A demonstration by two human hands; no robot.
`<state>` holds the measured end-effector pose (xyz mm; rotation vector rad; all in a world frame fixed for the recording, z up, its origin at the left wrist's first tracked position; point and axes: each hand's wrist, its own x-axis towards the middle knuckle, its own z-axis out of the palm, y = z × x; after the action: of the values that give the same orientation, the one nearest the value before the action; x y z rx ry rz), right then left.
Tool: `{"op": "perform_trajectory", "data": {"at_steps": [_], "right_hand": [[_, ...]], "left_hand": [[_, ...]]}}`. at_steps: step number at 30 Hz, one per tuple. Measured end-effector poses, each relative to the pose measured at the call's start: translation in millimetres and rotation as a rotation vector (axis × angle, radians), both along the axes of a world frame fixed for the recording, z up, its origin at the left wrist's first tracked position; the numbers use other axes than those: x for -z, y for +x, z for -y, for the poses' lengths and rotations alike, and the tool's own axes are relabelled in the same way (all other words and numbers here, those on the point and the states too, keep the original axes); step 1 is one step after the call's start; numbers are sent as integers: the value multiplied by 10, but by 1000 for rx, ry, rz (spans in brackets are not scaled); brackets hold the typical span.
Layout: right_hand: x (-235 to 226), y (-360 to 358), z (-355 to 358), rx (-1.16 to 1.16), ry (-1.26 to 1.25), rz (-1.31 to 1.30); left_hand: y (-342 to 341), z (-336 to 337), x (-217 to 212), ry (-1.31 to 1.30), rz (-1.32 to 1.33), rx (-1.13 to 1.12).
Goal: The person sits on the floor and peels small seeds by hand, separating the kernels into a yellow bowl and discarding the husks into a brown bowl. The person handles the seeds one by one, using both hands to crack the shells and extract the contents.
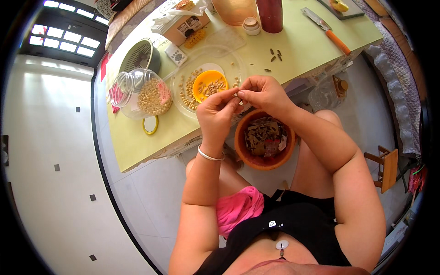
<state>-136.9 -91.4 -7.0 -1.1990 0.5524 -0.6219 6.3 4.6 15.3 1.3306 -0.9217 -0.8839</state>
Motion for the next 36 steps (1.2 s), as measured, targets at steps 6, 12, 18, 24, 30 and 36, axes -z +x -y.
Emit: {"op": "perform_trajectory", "data": {"at_steps": [6, 12, 18, 24, 30, 36], "right_hand": [[25, 58, -91, 66, 94, 50], [-5, 32, -78, 49, 51, 38], [81, 75, -104, 115, -11, 88], [30, 53, -77, 86, 177, 59], [-74, -47, 36, -78, 120, -26], [-105, -152, 89, -338, -145, -232]], "left_hand": [[-69, -2, 33, -43, 165, -87], [16, 17, 109, -131, 300, -10], [-45, 1, 53, -110, 178, -34], [-9, -4, 87, -101, 303, -131], [476, 86, 130, -203, 673, -389], [633, 55, 82, -106, 765, -397]]}}
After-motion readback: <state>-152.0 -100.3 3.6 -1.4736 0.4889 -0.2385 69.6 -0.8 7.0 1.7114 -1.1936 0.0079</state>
